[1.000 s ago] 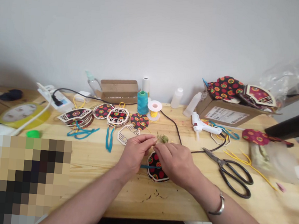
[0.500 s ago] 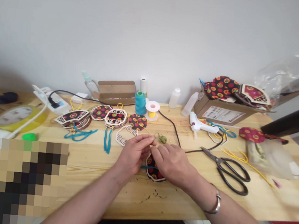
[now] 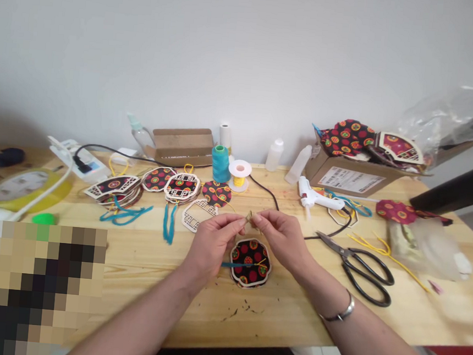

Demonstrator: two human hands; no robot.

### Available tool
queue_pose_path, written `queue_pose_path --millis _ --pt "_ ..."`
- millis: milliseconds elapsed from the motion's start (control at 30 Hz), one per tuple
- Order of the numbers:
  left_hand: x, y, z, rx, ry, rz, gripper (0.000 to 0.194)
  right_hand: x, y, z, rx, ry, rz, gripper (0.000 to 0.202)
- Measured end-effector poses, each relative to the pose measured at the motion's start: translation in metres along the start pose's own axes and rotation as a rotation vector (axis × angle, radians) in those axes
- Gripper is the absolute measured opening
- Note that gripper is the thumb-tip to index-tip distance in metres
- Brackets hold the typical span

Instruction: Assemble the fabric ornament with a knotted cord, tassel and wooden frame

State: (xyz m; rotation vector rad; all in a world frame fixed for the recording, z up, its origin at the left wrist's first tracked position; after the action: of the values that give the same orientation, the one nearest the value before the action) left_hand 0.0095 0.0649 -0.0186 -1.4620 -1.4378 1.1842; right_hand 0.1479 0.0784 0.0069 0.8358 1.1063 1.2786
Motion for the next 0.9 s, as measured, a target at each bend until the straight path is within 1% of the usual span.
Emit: queue_pose_path --millis 67,200,333,433,533,633,900 --pt "-0.001 -0.002 -0.001 0.052 0.01 -0.04 0.015 0.002 -0.006 -0.006 0.109 0.083 -0.093 0.027" --pt "-0.003 -0.009 -0.005 0.214 0.063 -0.136 0.011 0.001 -0.008 -0.011 0.26 0.136 -0.127 0.026" --pt "-0.005 -0.013 -0.007 0.306 0.1 -0.191 0.009 0.001 -0.01 -0.013 0.291 0.166 -0.135 0.027" --pt "-0.005 -0.014 -0.007 0.335 0.102 -0.205 0.011 0.002 -0.011 -0.011 0.245 0.137 -0.146 0.025" --pt "-0.005 -0.013 -0.007 0.353 0.112 -0.2 0.013 0.002 -0.007 -0.006 0.161 0.073 -0.099 0.02" --pt "-0.005 -0.012 -0.008 0.335 0.129 -0.172 0.015 0.003 -0.003 -0.004 0.112 0.044 -0.06 0.017" --pt "-0.006 -0.003 -0.008 0.282 0.166 -0.084 0.018 0.004 -0.004 -0.001 0.19 0.077 -0.111 0.021"
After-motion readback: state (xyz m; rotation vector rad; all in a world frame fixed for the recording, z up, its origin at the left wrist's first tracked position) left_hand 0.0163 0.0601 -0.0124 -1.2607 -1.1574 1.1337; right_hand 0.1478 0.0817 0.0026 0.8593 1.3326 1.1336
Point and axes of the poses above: each hand's wrist, its own x-axis towards the middle knuckle, its own z-axis out of the back of the hand, y = z × x, the point moved 6 cm from there along x, towards the middle knuckle, and after that the axes turned 13 degrees about -z, right-handed, at the moved point
